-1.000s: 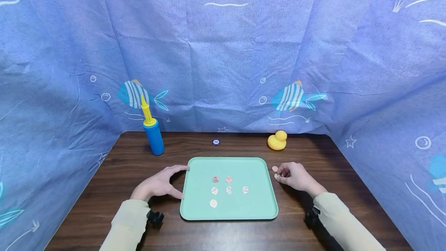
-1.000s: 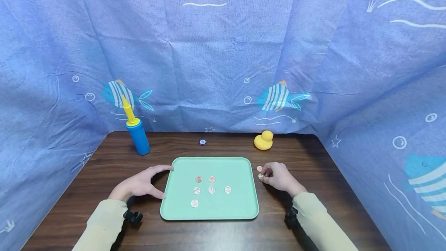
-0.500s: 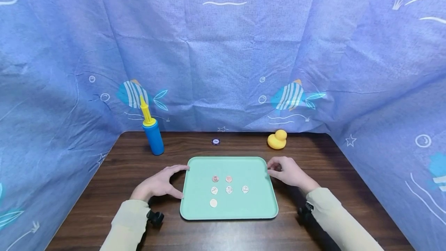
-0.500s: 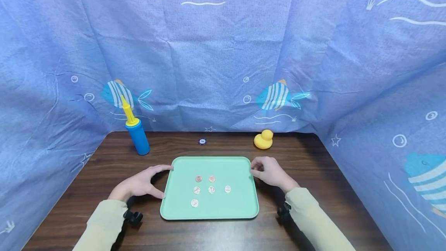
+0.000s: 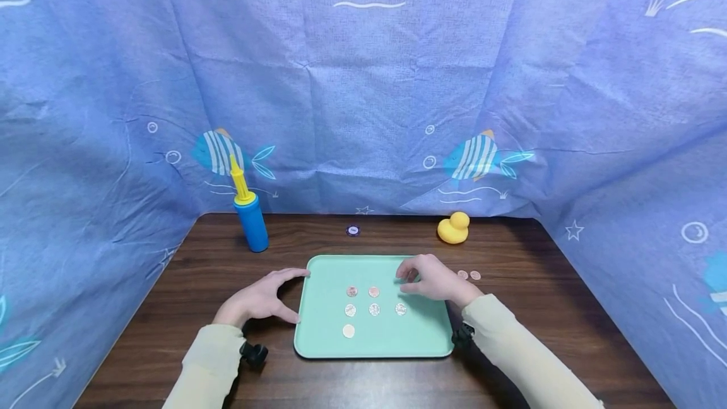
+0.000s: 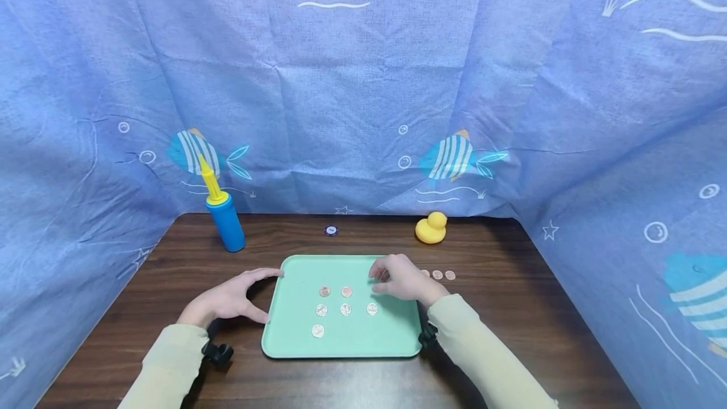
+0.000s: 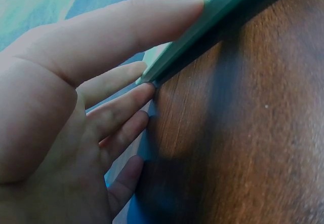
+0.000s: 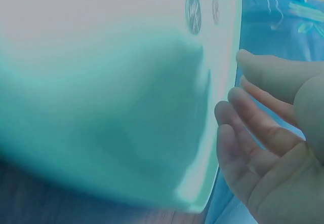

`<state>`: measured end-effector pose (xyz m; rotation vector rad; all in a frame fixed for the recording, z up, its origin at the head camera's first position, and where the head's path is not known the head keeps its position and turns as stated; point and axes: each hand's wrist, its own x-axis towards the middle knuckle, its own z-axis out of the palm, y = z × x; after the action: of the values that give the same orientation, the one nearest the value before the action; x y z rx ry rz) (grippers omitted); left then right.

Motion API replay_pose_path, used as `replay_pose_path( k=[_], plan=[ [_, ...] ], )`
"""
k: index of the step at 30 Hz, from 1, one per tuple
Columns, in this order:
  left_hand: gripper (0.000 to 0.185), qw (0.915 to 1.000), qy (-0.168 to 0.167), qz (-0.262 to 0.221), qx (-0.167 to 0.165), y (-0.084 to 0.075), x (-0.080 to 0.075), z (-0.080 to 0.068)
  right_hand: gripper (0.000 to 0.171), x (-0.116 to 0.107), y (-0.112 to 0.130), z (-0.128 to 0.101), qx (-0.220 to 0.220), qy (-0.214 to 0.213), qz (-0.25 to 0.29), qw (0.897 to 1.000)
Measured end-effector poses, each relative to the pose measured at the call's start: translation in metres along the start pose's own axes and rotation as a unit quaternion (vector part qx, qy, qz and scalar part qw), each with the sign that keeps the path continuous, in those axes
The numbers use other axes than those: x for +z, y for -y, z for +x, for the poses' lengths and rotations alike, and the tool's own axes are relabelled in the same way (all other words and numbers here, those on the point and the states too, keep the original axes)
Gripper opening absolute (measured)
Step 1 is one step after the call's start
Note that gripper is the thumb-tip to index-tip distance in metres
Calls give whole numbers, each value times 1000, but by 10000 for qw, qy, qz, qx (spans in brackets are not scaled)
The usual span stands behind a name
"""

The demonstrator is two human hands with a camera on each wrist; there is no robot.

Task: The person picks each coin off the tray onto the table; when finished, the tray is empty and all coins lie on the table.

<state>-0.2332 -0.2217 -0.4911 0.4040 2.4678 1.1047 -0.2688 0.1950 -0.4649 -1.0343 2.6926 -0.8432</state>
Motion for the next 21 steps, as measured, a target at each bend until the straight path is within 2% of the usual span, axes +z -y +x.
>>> replay_pose_path(
  k=[13, 21],
  plan=[
    [96, 10000, -6, -10, -55, -2, 1, -1, 22, 23, 22, 28, -96, 684, -293, 9972],
    [96, 10000, 4, -42, -52, -2, 0, -1, 13, 31, 33, 39, -151, 771, -656, 9947]
  ],
)
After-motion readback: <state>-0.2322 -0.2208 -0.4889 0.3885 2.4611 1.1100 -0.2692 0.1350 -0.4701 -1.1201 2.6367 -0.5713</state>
